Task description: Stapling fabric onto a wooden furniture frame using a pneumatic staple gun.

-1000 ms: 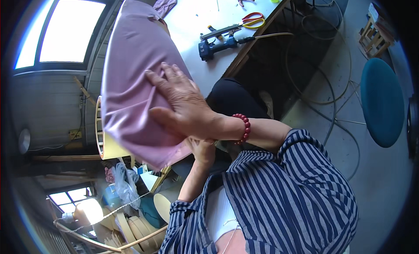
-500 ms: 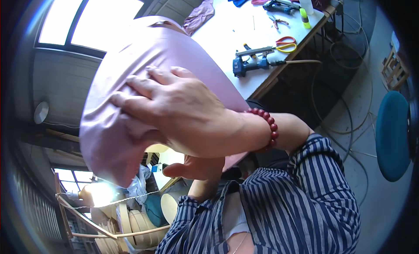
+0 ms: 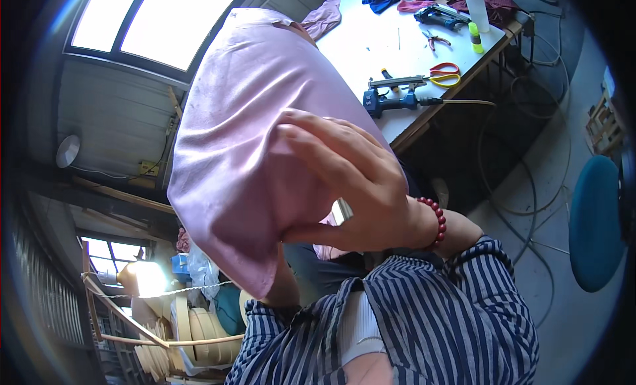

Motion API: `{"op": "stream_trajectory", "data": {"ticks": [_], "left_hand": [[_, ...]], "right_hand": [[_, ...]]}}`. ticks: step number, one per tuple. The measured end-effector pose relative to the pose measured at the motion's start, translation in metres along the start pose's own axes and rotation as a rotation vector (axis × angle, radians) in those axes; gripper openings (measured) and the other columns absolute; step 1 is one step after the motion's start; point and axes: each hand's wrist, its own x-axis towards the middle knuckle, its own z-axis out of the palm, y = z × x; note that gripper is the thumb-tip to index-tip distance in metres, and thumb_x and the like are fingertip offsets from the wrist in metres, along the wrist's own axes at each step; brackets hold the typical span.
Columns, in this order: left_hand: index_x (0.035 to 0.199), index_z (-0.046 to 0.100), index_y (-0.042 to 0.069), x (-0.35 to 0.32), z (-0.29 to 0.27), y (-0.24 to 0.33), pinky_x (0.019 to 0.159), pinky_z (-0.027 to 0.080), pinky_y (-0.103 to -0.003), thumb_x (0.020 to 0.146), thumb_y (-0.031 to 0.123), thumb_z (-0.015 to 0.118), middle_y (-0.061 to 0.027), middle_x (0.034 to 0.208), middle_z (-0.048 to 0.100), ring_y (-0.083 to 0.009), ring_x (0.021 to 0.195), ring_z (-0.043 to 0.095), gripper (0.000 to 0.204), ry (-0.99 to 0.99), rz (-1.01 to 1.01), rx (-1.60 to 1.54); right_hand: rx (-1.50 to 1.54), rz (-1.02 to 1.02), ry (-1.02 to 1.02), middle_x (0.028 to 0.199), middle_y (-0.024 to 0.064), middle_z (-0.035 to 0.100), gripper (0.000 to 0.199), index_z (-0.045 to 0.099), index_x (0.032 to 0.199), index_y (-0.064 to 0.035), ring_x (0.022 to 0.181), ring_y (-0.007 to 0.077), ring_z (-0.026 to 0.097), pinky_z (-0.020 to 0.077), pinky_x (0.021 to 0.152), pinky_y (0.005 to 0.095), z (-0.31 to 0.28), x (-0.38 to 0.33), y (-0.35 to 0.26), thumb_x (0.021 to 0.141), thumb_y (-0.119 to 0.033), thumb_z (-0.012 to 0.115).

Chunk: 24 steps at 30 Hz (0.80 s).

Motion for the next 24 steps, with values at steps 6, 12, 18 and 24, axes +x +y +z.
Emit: {"op": "stream_trajectory", "data": {"ticks": [6, 12, 18, 24], "left_hand": [[0.142, 0.04, 0.004, -0.003, -0.012, 0.006, 0.105, 0.042, -0.044, 0.092, 0.063, 0.045, -0.0155, 0.135, 0.054, -0.0295, 0.123, 0.053, 0.078, 0.032, 0.086, 0.254], [0.143, 0.039, 0.004, -0.016, -0.022, 0.022, 0.105, 0.042, -0.044, 0.092, 0.062, 0.045, -0.0155, 0.135, 0.053, -0.0295, 0.124, 0.053, 0.078, 0.077, 0.194, 0.52], [0.144, 0.037, 0.004, -0.023, -0.022, 0.023, 0.105, 0.042, -0.044, 0.093, 0.061, 0.045, -0.0155, 0.136, 0.052, -0.0296, 0.124, 0.053, 0.078, 0.126, 0.296, 0.784], [0.144, 0.036, 0.004, -0.04, -0.029, 0.033, 0.105, 0.043, -0.043, 0.093, 0.061, 0.045, -0.0155, 0.137, 0.051, -0.0296, 0.125, 0.052, 0.078, 0.186, 0.397, 1.062]], "right_hand": [[-0.688, -0.119, 0.101, 0.13, 0.0217, 0.057, 0.057, 0.053, 0.134, -0.0013, 0.115, 0.0355, 0.059, 0.0463, 0.096, 0.0486, 0.0, -0.028, 0.005, 0.088, -0.033, 0.065], [-0.306, -0.06, 0.16, 0.103, 0.0189, 0.067, 0.032, 0.066, 0.109, 0.0052, 0.095, 0.0309, 0.066, 0.0545, 0.078, 0.0379, -0.022, -0.015, -0.005, 0.084, -0.015, 0.068], [0.013, 0.029, 0.321, 0.084, 0.0132, 0.065, 0.016, 0.062, 0.086, 0.0009, 0.081, 0.0279, 0.064, 0.0518, 0.069, 0.0344, -0.011, -0.016, -0.001, 0.084, -0.015, 0.066], [-0.008, -0.132, 0.169, 0.09, 0.0076, 0.065, 0.024, 0.063, 0.093, -0.0065, 0.084, 0.0242, 0.064, 0.0518, 0.07, 0.0333, -0.014, -0.027, -0.003, 0.082, -0.026, 0.07]]}}
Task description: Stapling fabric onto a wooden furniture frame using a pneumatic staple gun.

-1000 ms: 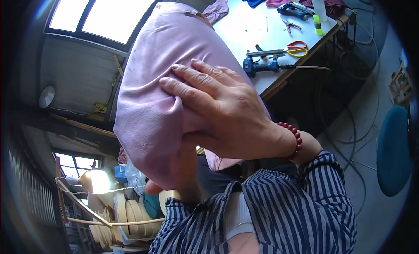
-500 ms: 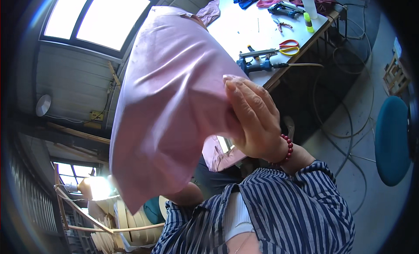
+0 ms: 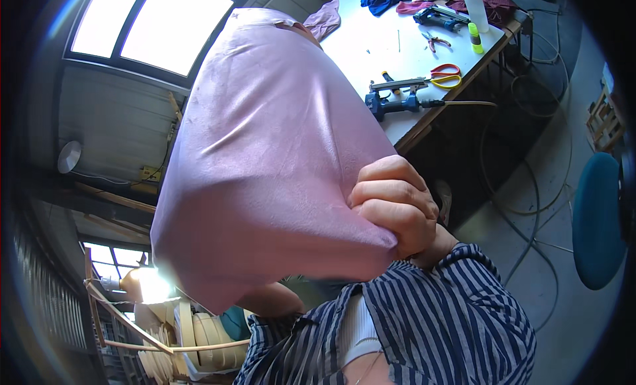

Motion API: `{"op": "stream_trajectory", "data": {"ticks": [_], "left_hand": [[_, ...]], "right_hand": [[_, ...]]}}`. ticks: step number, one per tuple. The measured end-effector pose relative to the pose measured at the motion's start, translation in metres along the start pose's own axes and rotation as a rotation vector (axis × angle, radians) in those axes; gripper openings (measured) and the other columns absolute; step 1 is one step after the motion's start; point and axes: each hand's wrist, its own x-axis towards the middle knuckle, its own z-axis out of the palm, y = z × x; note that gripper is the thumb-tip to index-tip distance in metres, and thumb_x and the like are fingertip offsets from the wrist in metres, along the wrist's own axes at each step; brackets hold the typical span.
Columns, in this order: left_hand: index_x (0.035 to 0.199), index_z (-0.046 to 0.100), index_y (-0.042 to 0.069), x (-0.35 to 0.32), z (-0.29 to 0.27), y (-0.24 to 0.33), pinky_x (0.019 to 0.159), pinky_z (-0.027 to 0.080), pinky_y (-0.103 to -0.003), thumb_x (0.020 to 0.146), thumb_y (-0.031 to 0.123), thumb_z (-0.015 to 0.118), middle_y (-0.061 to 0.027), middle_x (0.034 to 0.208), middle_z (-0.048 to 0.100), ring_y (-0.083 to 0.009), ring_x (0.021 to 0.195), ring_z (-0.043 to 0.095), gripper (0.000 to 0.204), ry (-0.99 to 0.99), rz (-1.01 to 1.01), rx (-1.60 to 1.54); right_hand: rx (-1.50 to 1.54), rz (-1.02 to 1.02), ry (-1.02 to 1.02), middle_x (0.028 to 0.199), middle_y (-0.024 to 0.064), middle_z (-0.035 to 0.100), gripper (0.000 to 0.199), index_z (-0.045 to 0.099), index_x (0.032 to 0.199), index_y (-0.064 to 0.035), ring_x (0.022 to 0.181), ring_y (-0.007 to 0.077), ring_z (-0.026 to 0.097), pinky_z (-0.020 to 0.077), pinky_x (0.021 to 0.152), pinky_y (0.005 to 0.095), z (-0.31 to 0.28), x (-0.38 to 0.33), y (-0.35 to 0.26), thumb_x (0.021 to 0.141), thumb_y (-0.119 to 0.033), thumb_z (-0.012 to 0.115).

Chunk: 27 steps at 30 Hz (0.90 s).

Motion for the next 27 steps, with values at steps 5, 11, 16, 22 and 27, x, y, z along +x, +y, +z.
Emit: {"op": "stream_trajectory", "data": {"ticks": [5, 11, 16, 22, 27], "left_hand": [[0.145, 0.034, 0.004, 0.026, -0.008, -0.032, 0.105, 0.043, -0.043, 0.093, 0.06, 0.045, -0.0155, 0.137, 0.05, -0.0297, 0.125, 0.052, 0.078, 0.034, 0.077, 0.221], [0.146, 0.033, 0.004, 0.075, -0.028, -0.081, 0.105, 0.043, -0.043, 0.093, 0.059, 0.045, -0.0155, 0.138, 0.05, -0.0297, 0.126, 0.051, 0.078, 0.063, 0.177, 0.497], [0.146, 0.032, 0.004, 0.076, -0.021, -0.088, 0.105, 0.043, -0.042, 0.093, 0.059, 0.045, -0.0155, 0.139, 0.049, -0.0298, 0.126, 0.051, 0.078, 0.089, 0.268, 0.715], [0.14, 0.039, 0.004, 0.085, -0.028, -0.098, 0.098, 0.048, -0.041, 0.089, 0.059, 0.051, -0.0144, 0.129, 0.055, -0.0281, 0.117, 0.057, 0.076, 0.168, 0.328, 0.831], [0.131, 0.049, 0.005, 0.098, -0.026, -0.071, 0.087, 0.056, -0.038, 0.084, 0.058, 0.059, -0.0119, 0.116, 0.063, -0.0254, 0.103, 0.066, 0.071, 0.115, 0.446, 0.727]], "right_hand": [[0.008, -0.191, 0.075, 0.085, 0.0038, 0.065, 0.018, 0.064, 0.09, -0.0086, 0.079, 0.0196, 0.064, 0.0522, 0.07, 0.0313, 0.012, -0.011, 0.007, 0.075, -0.019, 0.067], [-0.07, -0.273, 0.095, 0.082, 0.0028, 0.063, 0.017, 0.066, 0.088, -0.0064, 0.071, 0.017, 0.062, 0.0511, 0.065, 0.0281, 0.014, -0.01, 0.013, 0.075, -0.017, 0.067], [-0.145, -0.245, 0.068, 0.089, 0.001, 0.06, 0.02, 0.066, 0.101, -0.0076, 0.074, 0.0134, 0.058, 0.0481, 0.063, 0.0246, -0.002, -0.034, 0.006, 0.083, -0.016, 0.069], [-0.38, 0.175, 0.086, 0.106, 0.0114, 0.056, 0.06, 0.055, 0.129, -0.0003, 0.09, 0.0235, 0.055, 0.0473, 0.078, 0.0378, -0.006, -0.042, 0.005, 0.081, -0.03, 0.074], [-0.19, 0.158, 0.093, 0.087, 0.0068, 0.059, 0.039, 0.069, 0.105, 0.0009, 0.075, 0.0211, 0.059, 0.0482, 0.066, 0.0324, -0.01, -0.046, 0.007, 0.087, -0.034, 0.066]]}}
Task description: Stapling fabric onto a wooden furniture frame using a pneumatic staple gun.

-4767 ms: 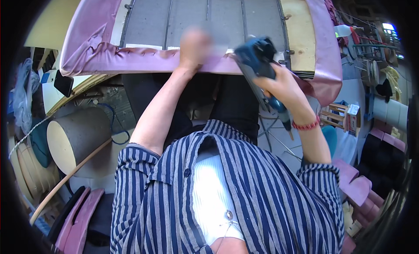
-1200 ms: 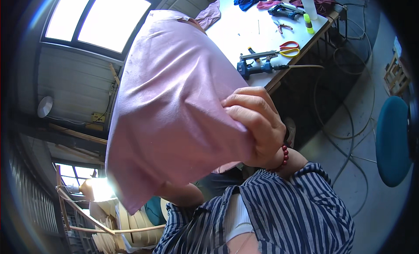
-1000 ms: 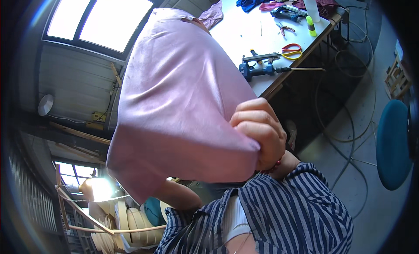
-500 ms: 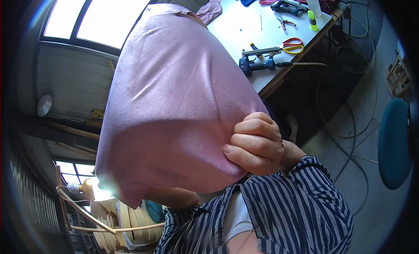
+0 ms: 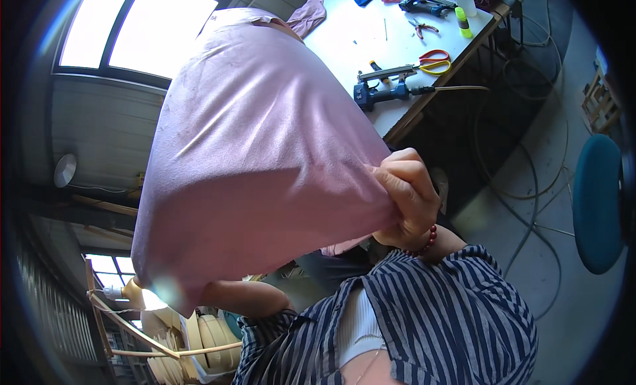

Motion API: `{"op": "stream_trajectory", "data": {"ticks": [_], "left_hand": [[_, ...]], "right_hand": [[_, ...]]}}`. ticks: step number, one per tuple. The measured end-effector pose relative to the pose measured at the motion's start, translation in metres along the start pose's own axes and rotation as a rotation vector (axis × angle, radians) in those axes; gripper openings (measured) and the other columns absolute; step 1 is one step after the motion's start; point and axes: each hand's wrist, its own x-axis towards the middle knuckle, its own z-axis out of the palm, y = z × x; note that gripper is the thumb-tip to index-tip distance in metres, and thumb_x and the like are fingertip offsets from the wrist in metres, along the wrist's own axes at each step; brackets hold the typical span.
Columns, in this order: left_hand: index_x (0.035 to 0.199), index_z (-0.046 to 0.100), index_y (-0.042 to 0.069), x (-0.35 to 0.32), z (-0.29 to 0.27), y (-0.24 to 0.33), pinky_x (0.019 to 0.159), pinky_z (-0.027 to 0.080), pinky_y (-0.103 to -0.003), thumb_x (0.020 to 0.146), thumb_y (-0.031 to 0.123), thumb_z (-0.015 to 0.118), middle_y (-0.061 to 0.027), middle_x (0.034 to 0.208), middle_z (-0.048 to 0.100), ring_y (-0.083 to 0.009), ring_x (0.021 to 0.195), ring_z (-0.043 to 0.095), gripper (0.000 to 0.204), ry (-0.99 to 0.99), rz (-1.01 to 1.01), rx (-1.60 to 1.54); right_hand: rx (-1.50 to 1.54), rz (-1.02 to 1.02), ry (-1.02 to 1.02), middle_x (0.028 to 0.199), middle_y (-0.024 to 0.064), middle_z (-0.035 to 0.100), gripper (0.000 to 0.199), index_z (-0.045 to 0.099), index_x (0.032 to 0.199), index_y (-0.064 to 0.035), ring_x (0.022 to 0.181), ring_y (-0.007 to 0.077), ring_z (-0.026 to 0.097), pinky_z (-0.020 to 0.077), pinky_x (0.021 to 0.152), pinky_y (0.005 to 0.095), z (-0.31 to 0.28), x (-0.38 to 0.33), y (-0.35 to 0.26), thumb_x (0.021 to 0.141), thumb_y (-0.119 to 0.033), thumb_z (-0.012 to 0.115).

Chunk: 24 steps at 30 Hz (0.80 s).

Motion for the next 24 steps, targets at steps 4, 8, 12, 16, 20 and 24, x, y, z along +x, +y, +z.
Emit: {"op": "stream_trajectory", "data": {"ticks": [4, 8, 12, 16, 20, 24], "left_hand": [[0.133, 0.045, 0.002, -0.005, 0.007, -0.008, 0.091, 0.054, -0.038, 0.085, 0.052, 0.061, -0.0144, 0.119, 0.06, -0.0267, 0.107, 0.063, 0.071, 0.019, 0.173, 0.224], [0.137, 0.04, 0.0, -0.002, -0.004, -0.027, 0.094, 0.051, -0.037, 0.085, 0.048, 0.063, -0.0166, 0.124, 0.057, -0.0272, 0.111, 0.061, 0.075, -0.04, 0.245, 0.47], [0.137, 0.04, 0.0, -0.011, 0.001, -0.019, 0.091, 0.053, -0.036, 0.085, 0.047, 0.064, -0.0159, 0.121, 0.059, -0.027, 0.108, 0.063, 0.074, -0.077, 0.172, 0.444], [0.136, 0.041, 0.0, -0.007, -0.001, -0.012, 0.087, 0.054, -0.035, 0.085, 0.046, 0.064, -0.0152, 0.119, 0.061, -0.0268, 0.104, 0.064, 0.073, -0.1, 0.112, 0.436], [0.129, 0.048, 0.002, 0.0, 0.001, -0.01, 0.08, 0.057, -0.036, 0.085, 0.049, 0.063, -0.0146, 0.11, 0.065, -0.0265, 0.095, 0.068, 0.066, -0.072, 0.143, 0.462], [0.115, 0.059, 0.001, 0.001, 0.005, -0.007, 0.071, 0.06, -0.037, 0.087, 0.051, 0.059, -0.0144, 0.099, 0.069, -0.0241, 0.086, 0.071, 0.057, -0.021, 0.079, 0.396]], "right_hand": [[0.059, -0.081, -0.03, 0.079, 0.006, 0.059, 0.044, 0.069, 0.096, -0.0006, 0.068, 0.0188, 0.059, 0.0478, 0.065, 0.0326, 0.0, -0.003, 0.002, 0.091, -0.043, 0.06], [0.203, -0.153, -0.061, 0.066, 0.0036, 0.057, 0.043, 0.069, 0.09, -0.0013, 0.058, 0.0159, 0.056, 0.0442, 0.058, 0.0307, 0.003, 0.001, 0.002, 0.092, -0.043, 0.058], [0.15, -0.265, -0.044, 0.059, 0.0005, 0.052, 0.04, 0.069, 0.087, -0.0014, 0.052, 0.0122, 0.053, 0.0401, 0.053, 0.0288, 0.003, -0.001, 0.008, 0.093, -0.039, 0.056], [0.085, -0.38, -0.042, 0.056, -0.0027, 0.046, 0.032, 0.071, 0.09, -0.0026, 0.049, 0.008, 0.049, 0.0372, 0.052, 0.025, 0.01, -0.003, 0.01, 0.094, -0.031, 0.057], [0.054, -0.4, -0.077, 0.055, -0.0045, 0.04, 0.024, 0.072, 0.092, -0.0047, 0.048, 0.005, 0.044, 0.0342, 0.051, 0.0228, 0.009, -0.002, 0.01, 0.092, -0.025, 0.059], [0.076, -0.374, -0.103, 0.055, -0.0058, 0.038, 0.03, 0.073, 0.101, -0.005, 0.047, 0.0045, 0.04, 0.0329, 0.05, 0.0228, 0.002, 0.0, 0.013, 0.088, -0.03, 0.064]]}}
